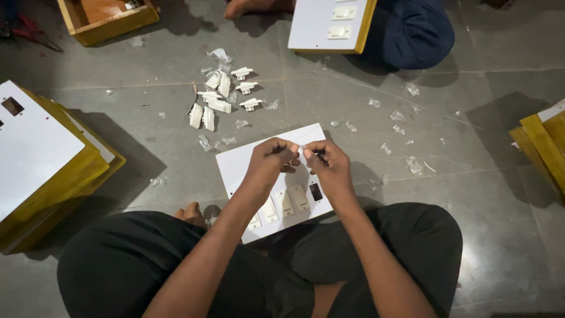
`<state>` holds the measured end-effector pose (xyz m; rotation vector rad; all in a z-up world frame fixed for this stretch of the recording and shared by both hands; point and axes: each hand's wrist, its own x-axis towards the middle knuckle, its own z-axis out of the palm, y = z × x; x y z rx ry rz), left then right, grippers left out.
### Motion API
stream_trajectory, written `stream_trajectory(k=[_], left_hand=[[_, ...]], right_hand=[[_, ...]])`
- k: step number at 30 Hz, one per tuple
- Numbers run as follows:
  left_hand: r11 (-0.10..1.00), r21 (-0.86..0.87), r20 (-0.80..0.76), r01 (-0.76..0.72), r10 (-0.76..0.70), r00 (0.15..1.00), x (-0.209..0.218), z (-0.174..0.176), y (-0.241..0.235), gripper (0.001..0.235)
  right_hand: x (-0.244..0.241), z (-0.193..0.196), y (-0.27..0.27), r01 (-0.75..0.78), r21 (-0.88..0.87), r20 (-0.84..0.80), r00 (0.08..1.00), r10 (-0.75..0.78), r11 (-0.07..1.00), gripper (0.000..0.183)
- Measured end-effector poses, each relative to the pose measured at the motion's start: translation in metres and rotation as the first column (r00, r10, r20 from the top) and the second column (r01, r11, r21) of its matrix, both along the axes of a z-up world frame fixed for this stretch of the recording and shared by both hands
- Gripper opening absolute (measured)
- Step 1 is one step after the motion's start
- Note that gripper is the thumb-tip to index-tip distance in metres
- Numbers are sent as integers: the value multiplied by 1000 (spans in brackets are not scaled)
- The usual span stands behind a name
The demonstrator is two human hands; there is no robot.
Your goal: The person sits on the floor and assembles white plastic electrical components into a white panel with rectangular cutouts. They pick up components from a pile, insert them into the panel, and occasionally flip the panel to adjust the parts from the back. The person repeats this process for multiple components.
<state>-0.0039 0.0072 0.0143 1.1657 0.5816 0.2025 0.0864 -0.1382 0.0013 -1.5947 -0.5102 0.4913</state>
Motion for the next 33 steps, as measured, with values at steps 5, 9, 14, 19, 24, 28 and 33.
stream_trajectory(k=[5,9,14,19,24,28,33], left_hand=[[979,198,4,-52,52,999,0,4,-1,17],[963,270,-56,-27,44,997,0,7,0,17],[919,394,-78,-25,60,995,0,10,-1,17],[880,471,8,-65,70,998,-4,13,-5,14],[843,532,6,-75,84,996,-4,15,-7,14],[807,587,1,-67,83,997,-4,17,-4,15],[823,567,7,-22,22,1000,-5,16,-2,14]], right_hand=[[0,-3,1,-3,3,27,1000,3,1000,18],[0,-4,2,-2,-2,9,1000,2,1000,17],[0,-5,1,-8,-49,-23,1000,7,999,16],[-1,-6,1,-15,-29,-13,1000,14,999,14],[-3,-4,1,-9,-65,34,999,11,998,10],[-2,-2,1,-14,-119,112,993,27,993,9],[3,-2,1,-72,-68,-151,987,61,995,7]])
